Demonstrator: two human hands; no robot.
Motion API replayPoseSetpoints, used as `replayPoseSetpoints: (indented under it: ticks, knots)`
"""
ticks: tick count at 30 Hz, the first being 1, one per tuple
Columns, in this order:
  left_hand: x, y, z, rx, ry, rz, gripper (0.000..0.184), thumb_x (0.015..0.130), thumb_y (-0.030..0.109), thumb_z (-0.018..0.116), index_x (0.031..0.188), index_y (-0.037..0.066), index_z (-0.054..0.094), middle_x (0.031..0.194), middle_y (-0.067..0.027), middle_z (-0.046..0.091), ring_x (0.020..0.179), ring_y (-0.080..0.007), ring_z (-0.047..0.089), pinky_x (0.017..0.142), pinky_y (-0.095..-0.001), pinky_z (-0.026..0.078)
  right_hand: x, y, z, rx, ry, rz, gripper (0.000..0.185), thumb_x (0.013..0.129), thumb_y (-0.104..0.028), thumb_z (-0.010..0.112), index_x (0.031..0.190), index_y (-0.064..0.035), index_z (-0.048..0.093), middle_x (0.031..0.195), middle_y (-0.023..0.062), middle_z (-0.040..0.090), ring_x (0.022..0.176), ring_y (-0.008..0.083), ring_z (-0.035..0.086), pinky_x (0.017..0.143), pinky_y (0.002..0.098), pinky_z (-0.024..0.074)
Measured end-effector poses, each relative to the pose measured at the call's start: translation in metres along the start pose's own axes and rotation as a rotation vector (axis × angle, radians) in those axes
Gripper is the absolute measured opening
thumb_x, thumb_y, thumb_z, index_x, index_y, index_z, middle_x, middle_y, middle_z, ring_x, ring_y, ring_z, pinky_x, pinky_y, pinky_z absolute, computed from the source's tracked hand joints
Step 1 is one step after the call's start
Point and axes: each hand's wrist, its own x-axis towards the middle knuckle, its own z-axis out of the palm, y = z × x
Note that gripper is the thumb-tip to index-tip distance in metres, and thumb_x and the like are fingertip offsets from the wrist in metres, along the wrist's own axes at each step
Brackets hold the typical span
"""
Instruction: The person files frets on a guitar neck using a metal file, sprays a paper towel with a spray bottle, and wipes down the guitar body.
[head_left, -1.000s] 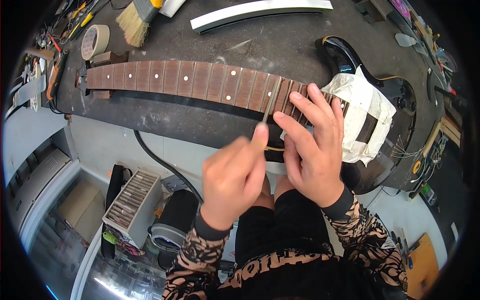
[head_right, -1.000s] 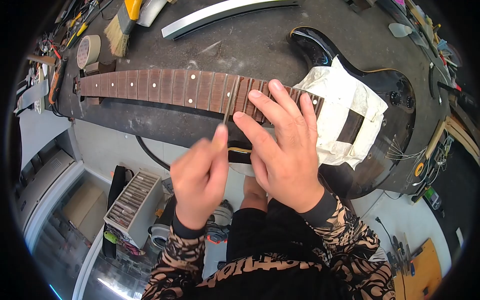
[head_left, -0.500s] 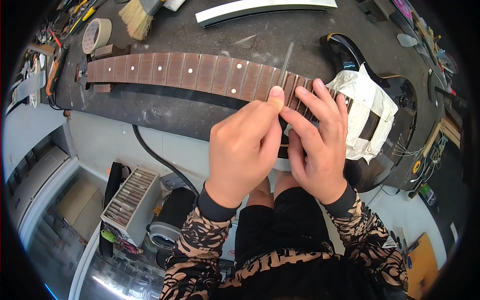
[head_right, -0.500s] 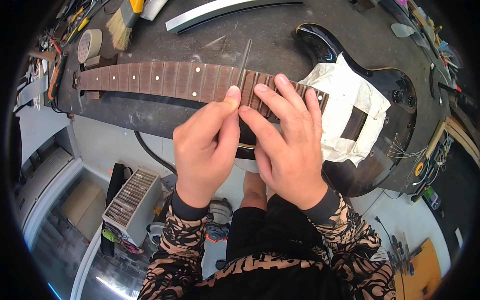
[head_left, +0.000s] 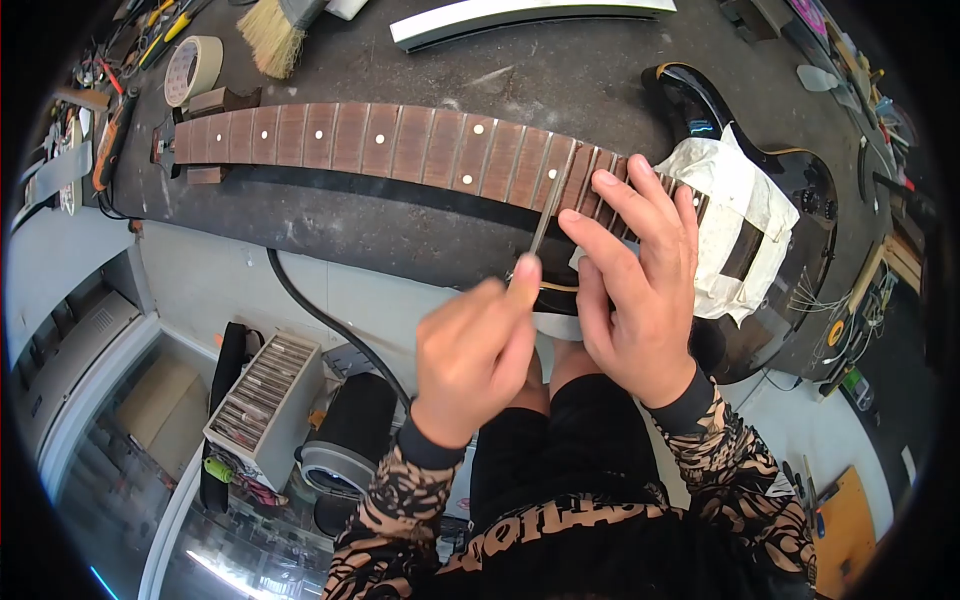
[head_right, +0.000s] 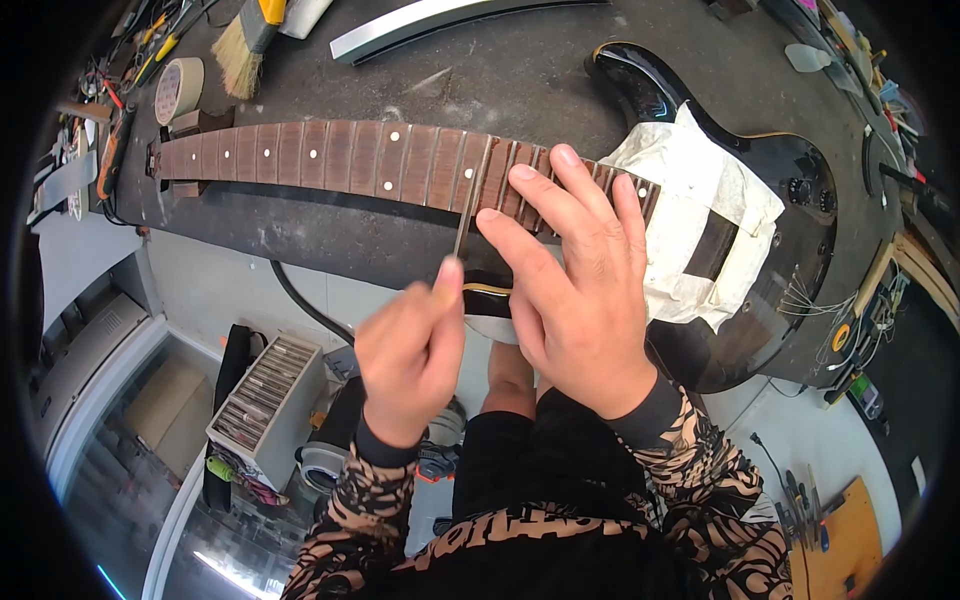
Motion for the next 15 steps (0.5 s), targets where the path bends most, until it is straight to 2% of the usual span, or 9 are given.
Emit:
replayPoseSetpoints:
  ticks: [4,7,11,15]
  knots:
    - [0.000,0.003,-0.004,-0.014,-0.009,-0.015,0.052,0.089,-0.013,0.075,0.141,-0.001,0.077,0.077,-0.0101,0.060,0.062,-0.0277,0.061,0.058,-0.0417,0.050,0.000,0.002,0.001,0.006,0.007,-0.006,0.068,0.081,0.006,0.073,0.144,-0.0188,0.076,0.162,0.0106,0.062,0.161,0.0400,0.051,0.135,0.0652,0.0276]
    - [0.045,-0.006,0.016,-0.132,0.104,0.070,0.055,0.088,-0.013,0.075,0.142,-0.001,0.077,0.077,-0.0101,0.060,0.061,-0.0277,0.061,0.057,-0.0417,0.049,-0.002,0.001,0.001,-0.006,0.009,-0.004,0.068,0.081,0.006,0.073,0.144,-0.0190,0.076,0.162,0.0107,0.062,0.161,0.0403,0.051,0.135,0.0649,0.0270]
    - [0.002,-0.001,-0.002,-0.008,-0.006,0.009,0.057,0.087,-0.013,0.076,0.142,-0.001,0.077,0.078,-0.0104,0.060,0.062,-0.0271,0.062,0.057,-0.0410,0.050,-0.001,0.002,0.002,0.002,0.009,-0.010,0.067,0.082,0.006,0.073,0.144,-0.0189,0.076,0.162,0.0110,0.062,0.161,0.0408,0.051,0.135,0.0647,0.0268]
    - [-0.004,-0.001,-0.005,0.006,0.007,0.031,0.054,0.087,-0.012,0.077,0.141,-0.002,0.077,0.078,-0.0104,0.061,0.062,-0.0269,0.063,0.057,-0.0407,0.050,-0.001,0.002,0.001,0.003,0.000,-0.005,0.066,0.082,0.006,0.073,0.144,-0.0189,0.076,0.162,0.0111,0.062,0.161,0.0409,0.051,0.135,0.0645,0.0266]
